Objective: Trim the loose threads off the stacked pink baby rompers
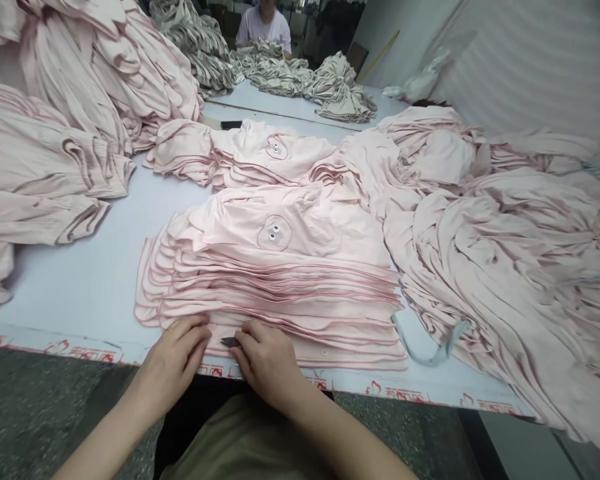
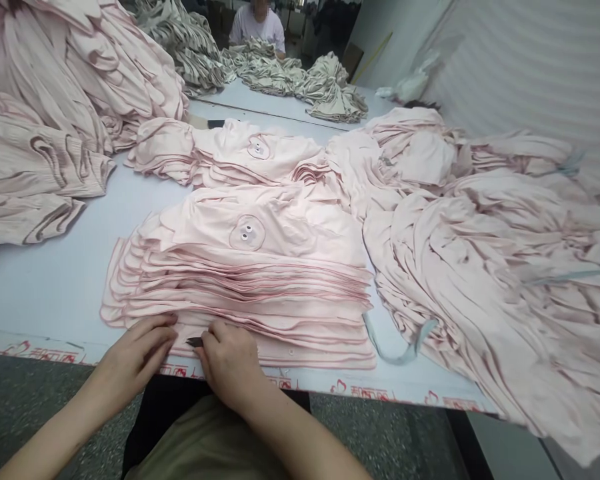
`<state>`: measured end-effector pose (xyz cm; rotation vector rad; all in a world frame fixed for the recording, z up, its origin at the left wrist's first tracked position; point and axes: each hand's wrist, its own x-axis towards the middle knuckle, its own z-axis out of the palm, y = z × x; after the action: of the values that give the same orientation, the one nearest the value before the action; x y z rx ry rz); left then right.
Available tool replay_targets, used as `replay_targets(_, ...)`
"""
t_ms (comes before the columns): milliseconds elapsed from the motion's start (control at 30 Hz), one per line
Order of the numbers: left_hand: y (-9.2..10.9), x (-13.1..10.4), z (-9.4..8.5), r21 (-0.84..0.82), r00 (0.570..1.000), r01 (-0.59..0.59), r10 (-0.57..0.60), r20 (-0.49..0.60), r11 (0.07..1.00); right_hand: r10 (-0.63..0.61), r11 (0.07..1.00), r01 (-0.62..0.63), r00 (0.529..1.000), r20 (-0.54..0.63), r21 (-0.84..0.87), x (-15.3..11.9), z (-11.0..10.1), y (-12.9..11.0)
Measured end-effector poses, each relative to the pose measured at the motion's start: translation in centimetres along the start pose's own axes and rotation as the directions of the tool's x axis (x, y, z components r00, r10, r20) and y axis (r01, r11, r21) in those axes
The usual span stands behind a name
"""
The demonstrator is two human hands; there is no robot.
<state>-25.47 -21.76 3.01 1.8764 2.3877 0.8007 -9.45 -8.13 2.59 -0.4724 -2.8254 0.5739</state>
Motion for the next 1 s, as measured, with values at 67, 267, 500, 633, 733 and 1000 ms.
replay_targets(67, -0.1, -0.07, -0.01, 0.004, 1.0, -0.017, 0.017, -0.002, 1.0, -0.002, 1.0, 0.002, 1.0, -0.013, -0.004, -0.04, 0.1, -0.06)
replay_targets(267, -0.31, -0.25, -0.07, 0.025, 0.997, -0.078, 0.078, 0.011, 0.997, 0.02, 0.999, -0.02, 1.0, -0.004, 0.028, -0.17, 0.0, -0.05)
replay_targets(500, -0.6, -0.44, 0.16, 0.053, 0.994, -0.101, 0.099, 0.038, 0.993, 0.013, 1.0, -0.013, 1.0, 0.01, -0.009, 0.27, 0.4, -0.4)
replay_targets(633, -0.61, -0.42, 0.2, 0.081, 0.992, -0.12, 0.117, 0.042, 0.989, 0.015, 1.0, -0.016, 1.0, -0.026, -0.008, -0.01, 0.26, -0.24)
replay_targets(733, -0.53, -0.3, 0.17, 0.091, 0.991, -0.13, 0.126, 0.043, 0.987, 0.02, 1.0, -0.02, 0.999, -0.044, 0.008, -0.35, -0.01, -0.2)
replay_targets(1000, -0.41, -0.16, -0.02, 0.101, 0.99, -0.133, 0.128, 0.053, 0.986, 0.016, 0.999, -0.019, 0.999, -0.048, -0.047, -0.01, 0.87, -0.59)
